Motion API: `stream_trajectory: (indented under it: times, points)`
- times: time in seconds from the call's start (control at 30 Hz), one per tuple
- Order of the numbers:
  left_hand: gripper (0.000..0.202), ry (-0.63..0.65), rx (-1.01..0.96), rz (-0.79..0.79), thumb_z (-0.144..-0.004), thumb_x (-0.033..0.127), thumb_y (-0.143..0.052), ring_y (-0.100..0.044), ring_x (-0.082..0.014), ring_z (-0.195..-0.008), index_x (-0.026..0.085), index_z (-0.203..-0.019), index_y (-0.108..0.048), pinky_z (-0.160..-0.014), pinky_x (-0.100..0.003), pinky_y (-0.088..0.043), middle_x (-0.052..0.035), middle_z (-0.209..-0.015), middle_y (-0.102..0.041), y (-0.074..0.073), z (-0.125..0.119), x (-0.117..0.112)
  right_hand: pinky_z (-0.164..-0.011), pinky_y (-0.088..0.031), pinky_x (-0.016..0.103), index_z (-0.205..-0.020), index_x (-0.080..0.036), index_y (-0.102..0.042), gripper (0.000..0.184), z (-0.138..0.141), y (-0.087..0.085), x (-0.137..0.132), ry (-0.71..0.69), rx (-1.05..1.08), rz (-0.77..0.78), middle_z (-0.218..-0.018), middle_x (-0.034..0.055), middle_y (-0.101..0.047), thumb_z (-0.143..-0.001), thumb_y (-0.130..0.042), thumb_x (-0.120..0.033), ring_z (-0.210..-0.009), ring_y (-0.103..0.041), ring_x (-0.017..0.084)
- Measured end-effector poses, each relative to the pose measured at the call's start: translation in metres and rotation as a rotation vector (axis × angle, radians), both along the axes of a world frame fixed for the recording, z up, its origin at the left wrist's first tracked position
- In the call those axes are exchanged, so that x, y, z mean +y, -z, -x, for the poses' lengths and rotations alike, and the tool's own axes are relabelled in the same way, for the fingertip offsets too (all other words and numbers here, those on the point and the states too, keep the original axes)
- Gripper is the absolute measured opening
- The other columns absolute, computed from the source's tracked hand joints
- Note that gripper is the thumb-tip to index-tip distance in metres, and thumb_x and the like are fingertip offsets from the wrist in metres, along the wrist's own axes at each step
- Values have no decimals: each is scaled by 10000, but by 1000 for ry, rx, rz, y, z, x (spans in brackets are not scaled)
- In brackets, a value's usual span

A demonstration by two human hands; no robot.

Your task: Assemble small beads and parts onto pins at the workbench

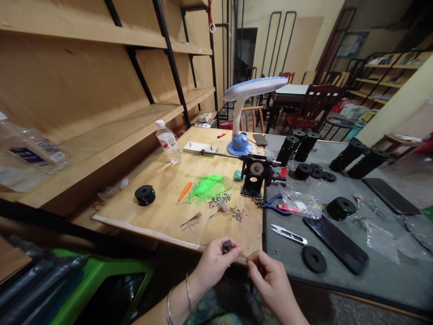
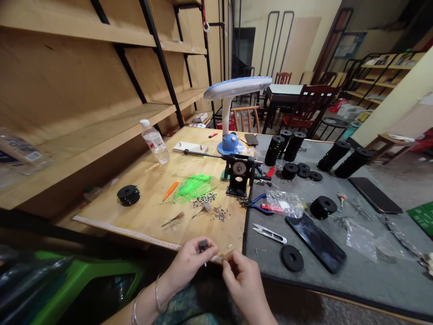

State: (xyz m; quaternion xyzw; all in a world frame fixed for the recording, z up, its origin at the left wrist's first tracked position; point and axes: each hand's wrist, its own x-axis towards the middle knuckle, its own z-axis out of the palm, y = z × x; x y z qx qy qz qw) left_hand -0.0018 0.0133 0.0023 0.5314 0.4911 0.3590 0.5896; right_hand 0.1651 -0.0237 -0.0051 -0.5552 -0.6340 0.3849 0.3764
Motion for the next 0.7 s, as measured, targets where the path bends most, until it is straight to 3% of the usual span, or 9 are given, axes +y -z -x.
stream_trajectory:
  times: [0.07,0.13,0.2,0.27,0.43,0.6,0.7]
  points:
    - [225,7,47,-45,-777,354,-628,-475,-128,-617,137,-716,-630,-603,-228,-384,8,-633,-554,-2,3,0,-678,-496,281,-892,-181,-688,180,-4,-4,2,18,17,11,-809,79,-718,-813,-572,-294,-730,-653,217]
    - [230,9,98,-84,-799,354,-605,-472,-127,-596,140,-720,-636,-584,-225,-377,5,-619,-556,-6,4,-1,-821,-500,342,-1100,-188,-653,329,-5,-12,4,74,91,27,-1051,135,-709,-799,-613,-312,-954,-648,272]
    - [242,11,164,-138,-816,355,-590,-467,-126,-570,143,-714,-648,-558,-224,-366,0,-604,-565,-10,5,-2,-793,-520,354,-1192,-188,-599,411,-2,-20,7,83,218,95,-1140,159,-673,-818,-599,-359,-1035,-621,290]
    - [239,19,222,-212,-825,346,-584,-492,-135,-578,148,-718,-665,-558,-226,-371,-16,-624,-599,-13,5,-3,-672,-541,321,-1211,-186,-571,428,4,-24,10,24,347,189,-1103,154,-676,-845,-562,-408,-971,-639,278]
    - [205,34,281,-281,-836,295,-567,-550,-147,-594,156,-727,-673,-566,-222,-395,-32,-661,-650,-19,7,-2,-593,-468,254,-1018,-160,-636,314,17,-16,16,-100,288,175,-664,17,-643,-882,-527,-421,-613,-586,167]
    - [216,35,381,-294,-846,311,-555,-551,-151,-586,166,-721,-654,-562,-231,-396,-21,-638,-630,-19,9,1,-567,-387,235,-792,-167,-647,242,14,-3,20,-115,122,108,-601,-11,-589,-854,-556,-382,-568,-516,145]
    - [163,28,553,-395,-848,282,-538,-578,-187,-657,165,-816,-647,-620,-275,-429,-50,-725,-640,-14,9,6,-546,-354,230,-669,-171,-600,316,11,1,22,-56,167,116,-579,-23,-540,-821,-583,-447,-548,-472,133]
